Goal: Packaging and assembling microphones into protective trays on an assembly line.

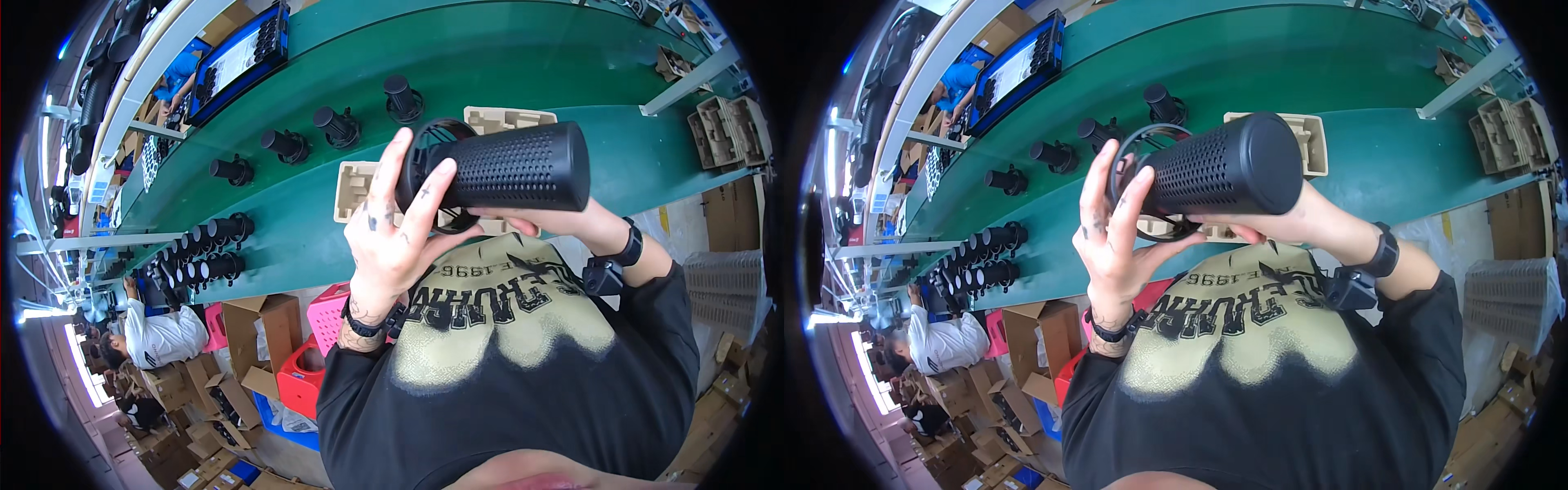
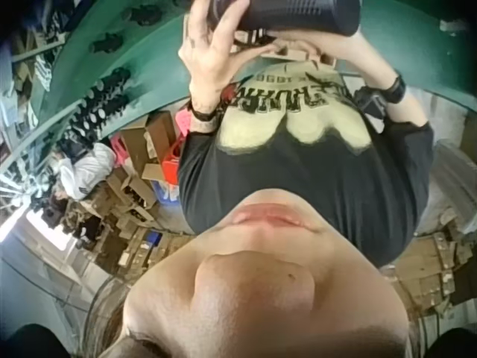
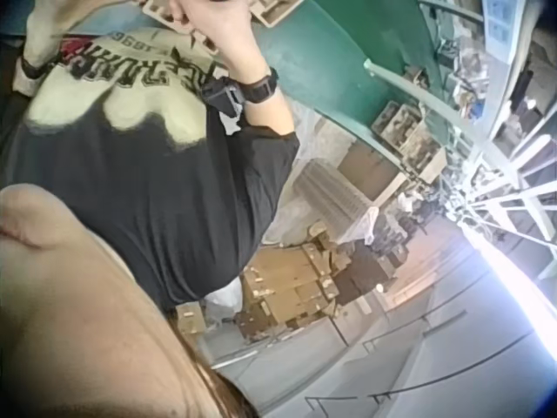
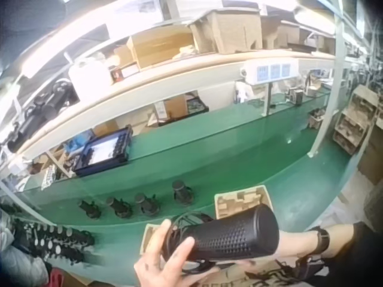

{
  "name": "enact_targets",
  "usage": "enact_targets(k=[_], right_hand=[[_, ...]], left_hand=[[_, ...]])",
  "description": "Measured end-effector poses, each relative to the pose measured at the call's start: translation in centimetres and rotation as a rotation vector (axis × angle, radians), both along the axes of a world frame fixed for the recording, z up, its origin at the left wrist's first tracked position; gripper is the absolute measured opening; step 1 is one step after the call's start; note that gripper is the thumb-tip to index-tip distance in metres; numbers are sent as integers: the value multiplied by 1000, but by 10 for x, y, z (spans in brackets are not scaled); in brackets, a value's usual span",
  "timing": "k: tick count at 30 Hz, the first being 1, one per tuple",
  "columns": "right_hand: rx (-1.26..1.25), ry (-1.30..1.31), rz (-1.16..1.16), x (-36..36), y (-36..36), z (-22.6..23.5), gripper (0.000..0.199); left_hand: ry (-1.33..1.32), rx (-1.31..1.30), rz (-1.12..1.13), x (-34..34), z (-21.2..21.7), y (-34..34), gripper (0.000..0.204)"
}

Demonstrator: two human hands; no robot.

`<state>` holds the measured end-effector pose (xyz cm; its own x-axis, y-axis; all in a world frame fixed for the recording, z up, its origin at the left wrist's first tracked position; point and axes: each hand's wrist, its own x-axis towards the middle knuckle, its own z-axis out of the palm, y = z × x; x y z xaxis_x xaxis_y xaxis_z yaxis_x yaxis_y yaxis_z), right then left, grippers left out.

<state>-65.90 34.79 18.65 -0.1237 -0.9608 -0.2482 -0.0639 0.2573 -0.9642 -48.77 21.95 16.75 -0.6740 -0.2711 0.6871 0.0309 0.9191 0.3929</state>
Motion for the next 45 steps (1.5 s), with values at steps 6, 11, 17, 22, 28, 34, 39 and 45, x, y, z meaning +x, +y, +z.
enact_targets(k=[6, 11, 17, 22, 28, 34, 39, 45], right_hand=[[-112, 10, -247, 22, -4, -20, 11], [-375, -321, -153, -5, 14, -24, 24], [-681, -909, -233, -43, 26, -33, 28], [-593, -639, -583, -38, 28, -36, 31], [-714, -414, -492, -47, 37, -51, 34], [-543, -246, -645, -22, 24, -30, 42], [-726, -235, -348, -34, 28, -45, 38], [-786, -175, -286, -27, 9, -42, 31]], left_hand=[[26, -66, 91, -6, -11, -5, 75], [49, -3, 152, -1, -20, -10, 79], [184, 396, 19, 2, -28, -6, 93], [194, 679, -145, 5, -29, -6, 102], [374, 1341, -356, 3, -29, 9, 110], [440, 1451, -409, 1, -30, 13, 114], [293, 1232, -434, 3, -33, 7, 101], [134, 1863, -689, -21, -39, 20, 95]])
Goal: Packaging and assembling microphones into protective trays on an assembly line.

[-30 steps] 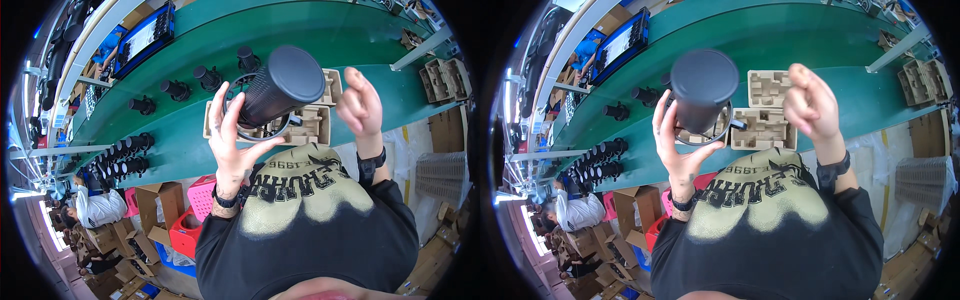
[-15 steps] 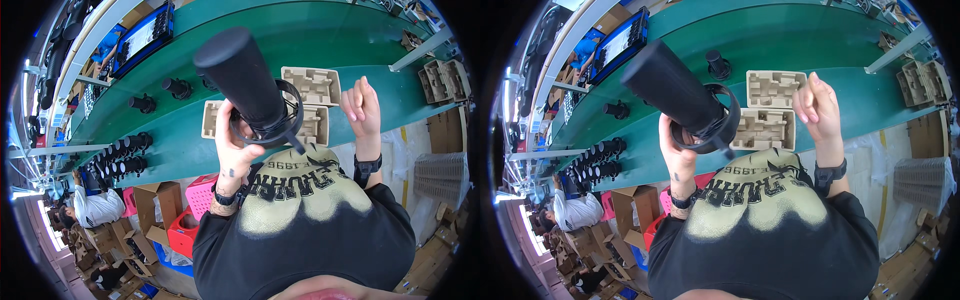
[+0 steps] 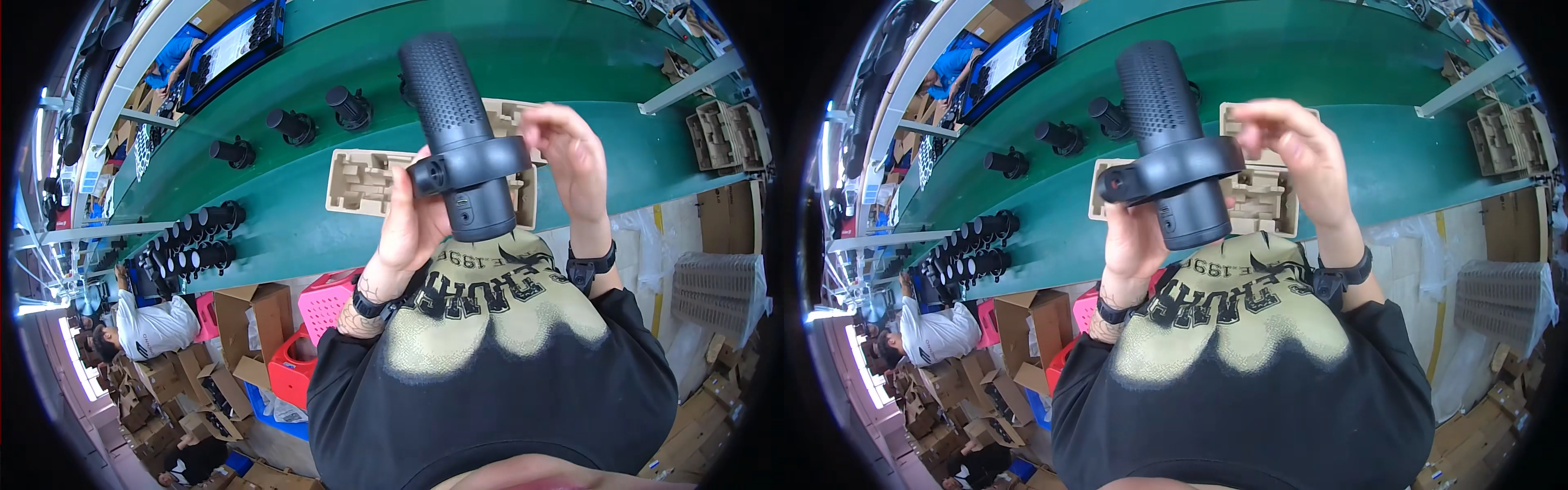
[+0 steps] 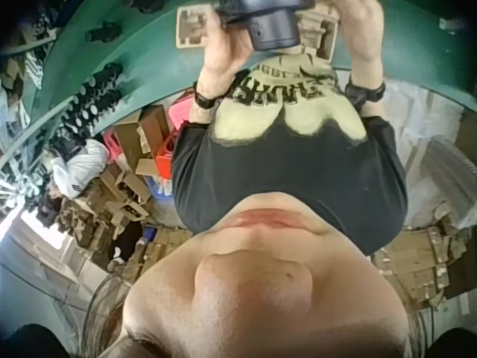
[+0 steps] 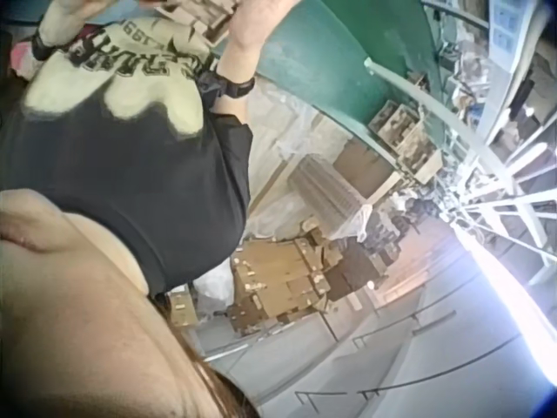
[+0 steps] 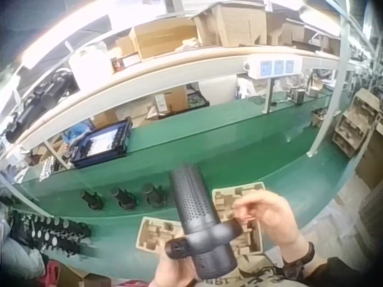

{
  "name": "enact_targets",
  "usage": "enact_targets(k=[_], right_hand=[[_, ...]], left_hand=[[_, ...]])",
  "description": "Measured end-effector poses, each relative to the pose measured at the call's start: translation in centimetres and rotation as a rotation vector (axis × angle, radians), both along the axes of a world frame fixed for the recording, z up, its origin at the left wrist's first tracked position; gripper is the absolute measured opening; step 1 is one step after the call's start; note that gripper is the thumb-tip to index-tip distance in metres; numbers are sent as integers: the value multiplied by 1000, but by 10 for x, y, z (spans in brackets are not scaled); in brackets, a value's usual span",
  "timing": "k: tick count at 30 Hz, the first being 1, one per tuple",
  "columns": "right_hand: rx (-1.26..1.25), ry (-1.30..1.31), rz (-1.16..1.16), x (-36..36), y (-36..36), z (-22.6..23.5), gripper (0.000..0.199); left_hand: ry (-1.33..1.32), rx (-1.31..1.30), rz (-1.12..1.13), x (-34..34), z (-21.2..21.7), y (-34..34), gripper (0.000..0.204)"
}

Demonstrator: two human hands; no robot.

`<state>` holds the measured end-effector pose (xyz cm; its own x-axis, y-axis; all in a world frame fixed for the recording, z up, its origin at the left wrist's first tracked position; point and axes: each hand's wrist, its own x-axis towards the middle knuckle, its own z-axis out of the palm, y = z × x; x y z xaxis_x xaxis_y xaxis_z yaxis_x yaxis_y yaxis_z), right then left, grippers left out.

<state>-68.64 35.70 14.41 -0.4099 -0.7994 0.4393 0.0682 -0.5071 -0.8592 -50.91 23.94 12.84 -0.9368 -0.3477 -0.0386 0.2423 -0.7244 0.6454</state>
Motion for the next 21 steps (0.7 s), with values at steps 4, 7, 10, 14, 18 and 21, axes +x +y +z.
enact_targets(k=[4, 7, 10, 14, 18, 21], right_hand=[[-35, 112, -84, 13, -4, 10, 37], [93, 172, -8, 13, 2, 8, 42], [120, 27, -16, 14, 1, 2, 52], [59, -10, -30, 17, 0, 1, 47], [-35, 11, -26, 15, -3, -5, 40], [-39, -31, -35, 18, -3, -5, 38]], left_hand=[[-90, -13, -75, -2, 13, 1, 100], [-95, -5, -74, 0, 13, 4, 100], [-73, -10, -22, 1, 11, 6, 98], [-119, -72, 1, 10, 14, 2, 95], [-75, -183, -43, 23, 24, -4, 83], [-154, -536, -1, 29, 37, -3, 89]])
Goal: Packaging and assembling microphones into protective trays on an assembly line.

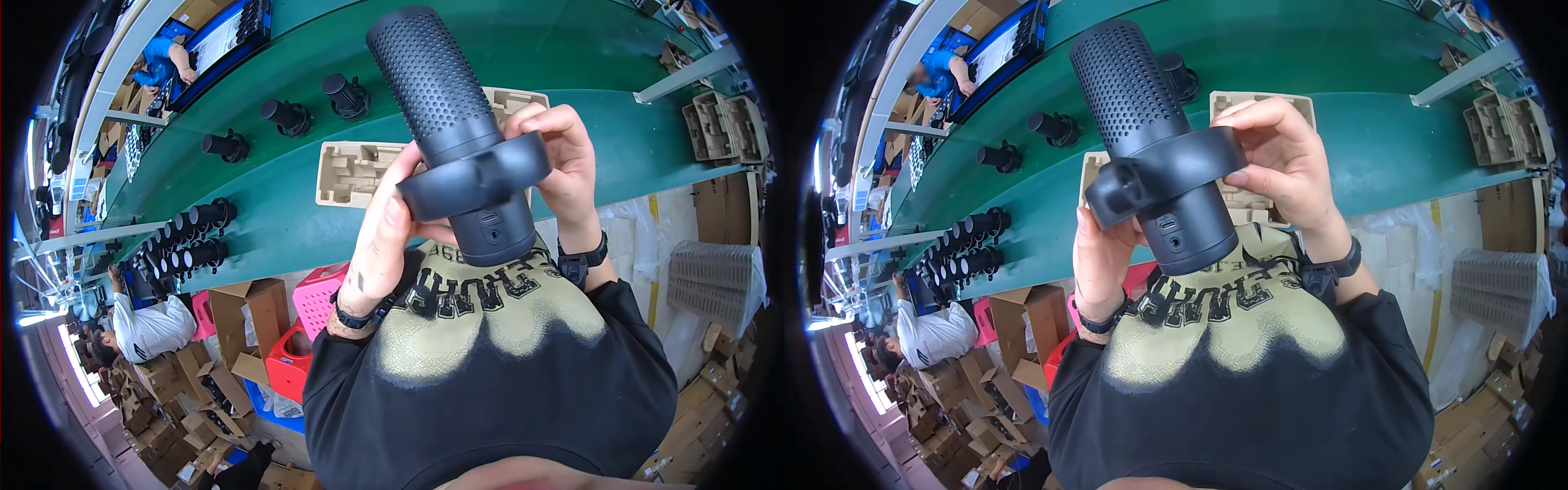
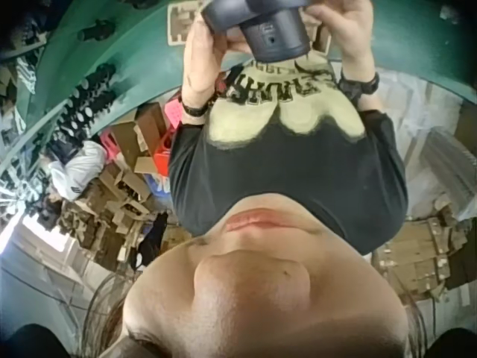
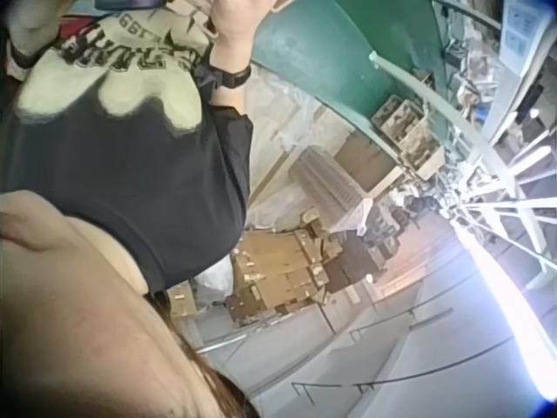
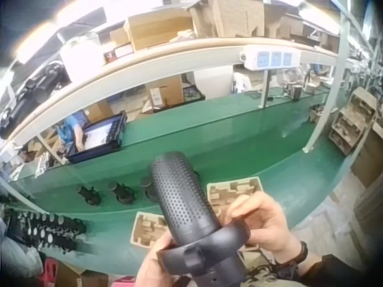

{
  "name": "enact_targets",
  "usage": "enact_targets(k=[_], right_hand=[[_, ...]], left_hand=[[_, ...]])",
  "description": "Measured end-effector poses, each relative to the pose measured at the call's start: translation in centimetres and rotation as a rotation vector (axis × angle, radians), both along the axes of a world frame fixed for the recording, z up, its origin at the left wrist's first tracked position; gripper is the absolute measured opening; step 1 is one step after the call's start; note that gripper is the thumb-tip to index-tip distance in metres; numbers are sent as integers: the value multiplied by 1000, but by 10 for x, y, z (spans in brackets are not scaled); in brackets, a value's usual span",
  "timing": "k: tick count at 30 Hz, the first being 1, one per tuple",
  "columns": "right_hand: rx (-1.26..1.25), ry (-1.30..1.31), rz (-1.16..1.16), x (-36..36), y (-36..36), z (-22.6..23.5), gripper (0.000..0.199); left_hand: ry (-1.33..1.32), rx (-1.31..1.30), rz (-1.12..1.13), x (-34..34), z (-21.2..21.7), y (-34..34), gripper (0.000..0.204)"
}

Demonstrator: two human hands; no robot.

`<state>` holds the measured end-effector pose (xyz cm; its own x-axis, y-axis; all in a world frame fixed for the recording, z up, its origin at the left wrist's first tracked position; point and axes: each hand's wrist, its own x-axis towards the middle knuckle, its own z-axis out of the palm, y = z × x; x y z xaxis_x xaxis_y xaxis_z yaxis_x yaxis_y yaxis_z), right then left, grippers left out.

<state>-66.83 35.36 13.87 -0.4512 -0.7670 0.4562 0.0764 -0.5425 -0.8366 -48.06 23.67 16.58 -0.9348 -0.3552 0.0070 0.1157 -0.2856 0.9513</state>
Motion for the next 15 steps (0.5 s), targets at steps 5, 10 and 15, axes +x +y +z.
enact_targets(k=[5, 10, 15], right_hand=[[-116, -29, 99, -4, -3, -8, 41], [-4, -11, -36, 5, -3, -1, 39], [-9, -82, -7, 3, -4, -4, 41]], left_hand=[[28, -215, 94, 0, 9, 2, 92], [8, -222, 161, 0, 11, 1, 90], [33, -297, 191, -1, 10, -1, 89]])
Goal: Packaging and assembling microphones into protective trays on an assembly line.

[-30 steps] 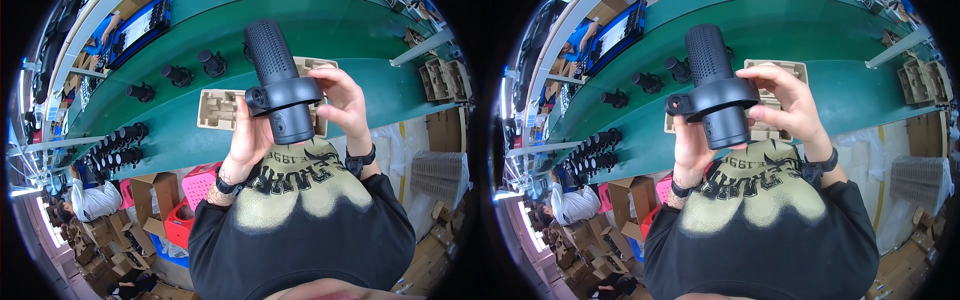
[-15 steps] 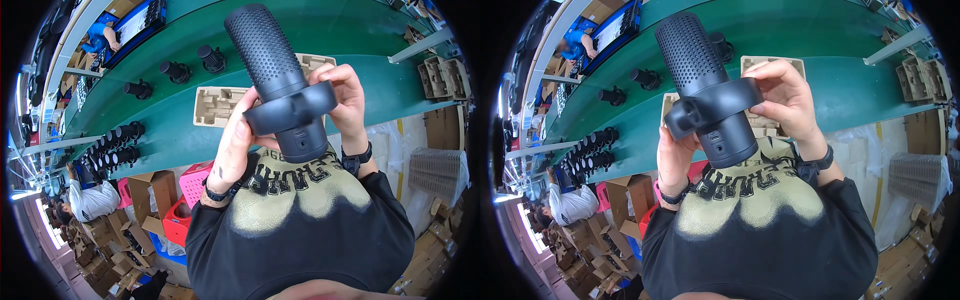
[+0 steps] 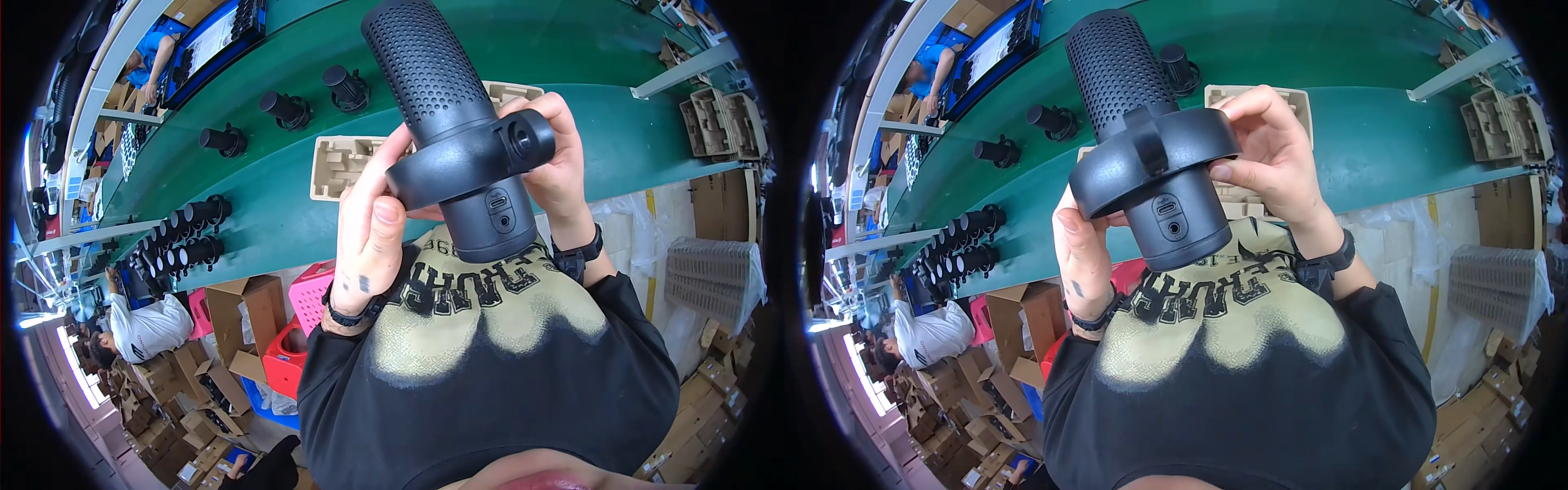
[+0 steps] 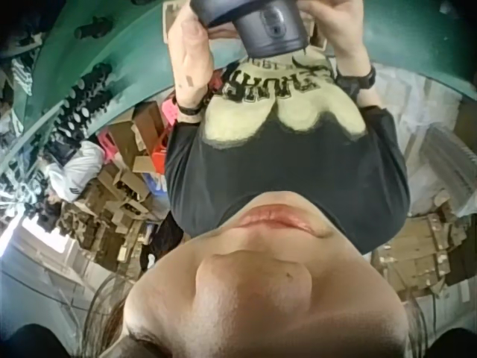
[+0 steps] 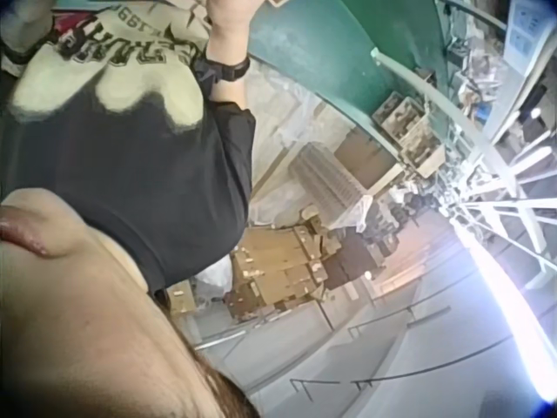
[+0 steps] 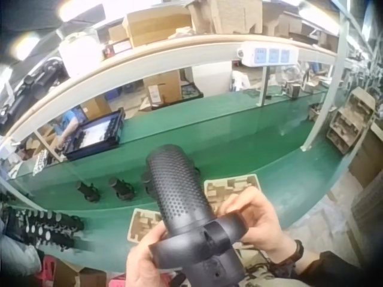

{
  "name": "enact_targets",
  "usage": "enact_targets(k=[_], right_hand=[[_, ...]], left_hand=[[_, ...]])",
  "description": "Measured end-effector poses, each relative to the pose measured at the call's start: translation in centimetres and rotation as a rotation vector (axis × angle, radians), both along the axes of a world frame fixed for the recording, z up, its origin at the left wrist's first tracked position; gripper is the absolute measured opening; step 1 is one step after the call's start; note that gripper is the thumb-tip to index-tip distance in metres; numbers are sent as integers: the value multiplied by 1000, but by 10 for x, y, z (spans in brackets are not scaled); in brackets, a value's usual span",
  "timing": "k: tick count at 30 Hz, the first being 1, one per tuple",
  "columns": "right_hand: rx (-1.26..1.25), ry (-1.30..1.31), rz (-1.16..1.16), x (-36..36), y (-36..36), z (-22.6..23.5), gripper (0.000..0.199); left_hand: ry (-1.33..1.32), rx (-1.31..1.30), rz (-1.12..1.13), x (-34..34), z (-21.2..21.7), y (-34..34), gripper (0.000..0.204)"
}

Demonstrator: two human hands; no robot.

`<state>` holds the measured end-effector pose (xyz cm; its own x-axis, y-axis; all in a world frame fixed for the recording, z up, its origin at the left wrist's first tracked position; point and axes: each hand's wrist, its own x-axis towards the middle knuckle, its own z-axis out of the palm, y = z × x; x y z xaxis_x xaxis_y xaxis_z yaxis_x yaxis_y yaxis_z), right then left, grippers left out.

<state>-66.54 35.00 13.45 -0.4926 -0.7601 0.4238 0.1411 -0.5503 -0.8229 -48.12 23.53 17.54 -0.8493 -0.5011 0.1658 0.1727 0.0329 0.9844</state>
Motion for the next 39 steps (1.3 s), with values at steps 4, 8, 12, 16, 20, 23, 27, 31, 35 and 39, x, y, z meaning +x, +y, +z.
enact_targets(k=[4, 8, 12, 16, 20, 23, 27, 31, 35, 39], right_hand=[[-34, -79, 116, -2, 3, -7, 46], [27, -192, 117, 3, 2, -10, 54], [155, -366, 133, 12, 7, -10, 62], [218, -446, 375, 14, 11, -21, 66], [248, -530, 447, 15, 8, -21, 69], [289, -497, 436, 16, 6, -17, 78], [283, -607, 482, 21, 5, -15, 82], [310, -631, 480, 19, 5, -16, 81], [414, -490, 363, 6, 12, -4, 79], [561, 40, 280, -22, 19, -5, 78]], left_hand=[[38, -18, 1, 1, -2, 1, 87], [146, 36, 14, 0, 0, 4, 70], [157, 14, 49, 2, 2, 7, 47], [86, 112, 79, -3, 4, 8, 32], [64, 198, 76, -4, 3, 9, 26], [73, 212, 70, -3, 3, 9, 24], [72, 217, 71, -2, 2, 9, 22], [25, 254, 65, -2, -3, 5, 23], [69, 456, -47, -5, -37, -10, 25], [244, 857, -103, -23, -58, -4, 31]])
